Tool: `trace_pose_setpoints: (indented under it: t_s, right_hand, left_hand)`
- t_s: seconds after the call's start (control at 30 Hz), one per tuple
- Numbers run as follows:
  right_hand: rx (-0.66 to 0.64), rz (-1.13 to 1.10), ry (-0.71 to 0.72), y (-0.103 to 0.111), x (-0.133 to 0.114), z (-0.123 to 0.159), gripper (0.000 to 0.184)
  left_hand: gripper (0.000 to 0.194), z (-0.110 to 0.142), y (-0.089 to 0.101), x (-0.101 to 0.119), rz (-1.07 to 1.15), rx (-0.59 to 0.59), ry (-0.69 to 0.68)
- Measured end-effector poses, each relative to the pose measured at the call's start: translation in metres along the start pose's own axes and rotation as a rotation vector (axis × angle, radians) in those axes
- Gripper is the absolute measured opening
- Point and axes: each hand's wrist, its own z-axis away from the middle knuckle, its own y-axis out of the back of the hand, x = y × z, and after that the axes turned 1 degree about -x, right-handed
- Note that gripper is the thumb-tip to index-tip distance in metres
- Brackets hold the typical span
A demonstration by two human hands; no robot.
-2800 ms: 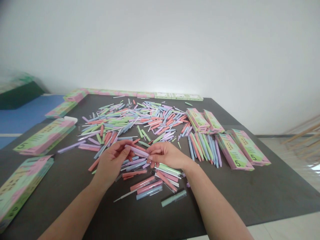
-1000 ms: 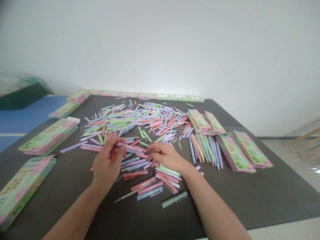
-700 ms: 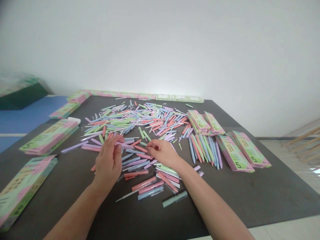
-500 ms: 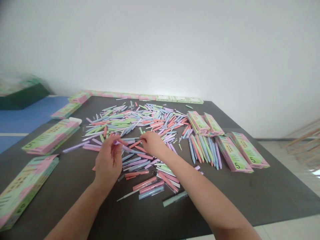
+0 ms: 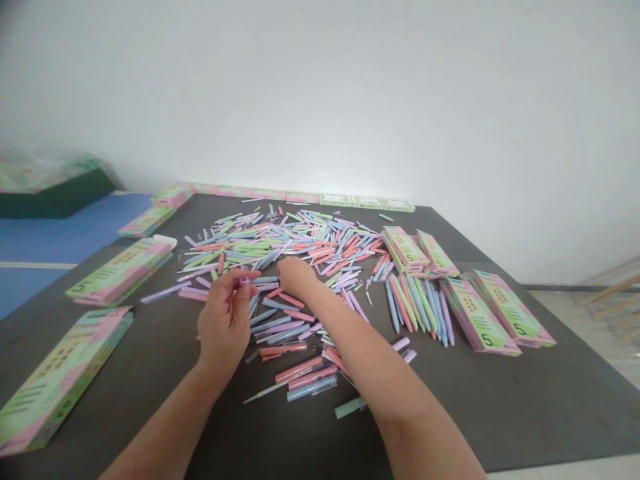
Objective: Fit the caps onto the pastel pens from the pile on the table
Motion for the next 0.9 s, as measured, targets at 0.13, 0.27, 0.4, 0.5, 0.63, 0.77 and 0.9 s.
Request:
trace_pose_setpoints:
  t_s: [0.13,0.27,0.4,0.5,0.63,0.77,0.9]
  right_hand:
    - [-0.010,-0.010,0.030,-0.002,0.001,0.001,0.025]
    - [0.009,-0.086,0.011,0.001,0.007,0.005,0.023]
    - [0.070,-0.252,-0.037,0.011,0.018,0.018,0.022]
    - [0.123,-0.449,-0.073,0.013,0.027,0.033,0.024]
    - [0.160,-0.796,-0.146,0.006,0.030,0.053,0.028]
    - [0.209,-1.101,-0.157,0.000,0.016,0.069,0.026]
    - [0.278,-1.540,-0.068,0.006,-0.003,0.086,0.034]
  left_hand:
    - [0.019,0.000,0.000,0.000,0.043,0.001,0.021]
    - [0.018,-0.001,0.000,0.000,0.043,0.031,0.028]
    - [0.018,-0.002,0.000,0.000,0.020,0.039,0.037]
    - [0.019,-0.002,0.000,0.001,0.018,0.017,0.060]
    - [0.018,-0.002,-0.001,0.002,0.043,-0.015,0.072]
    - [0.020,0.000,-0.003,0.002,0.110,-0.081,0.087]
    - [0.024,0.003,-0.004,0.001,0.113,-0.231,0.111]
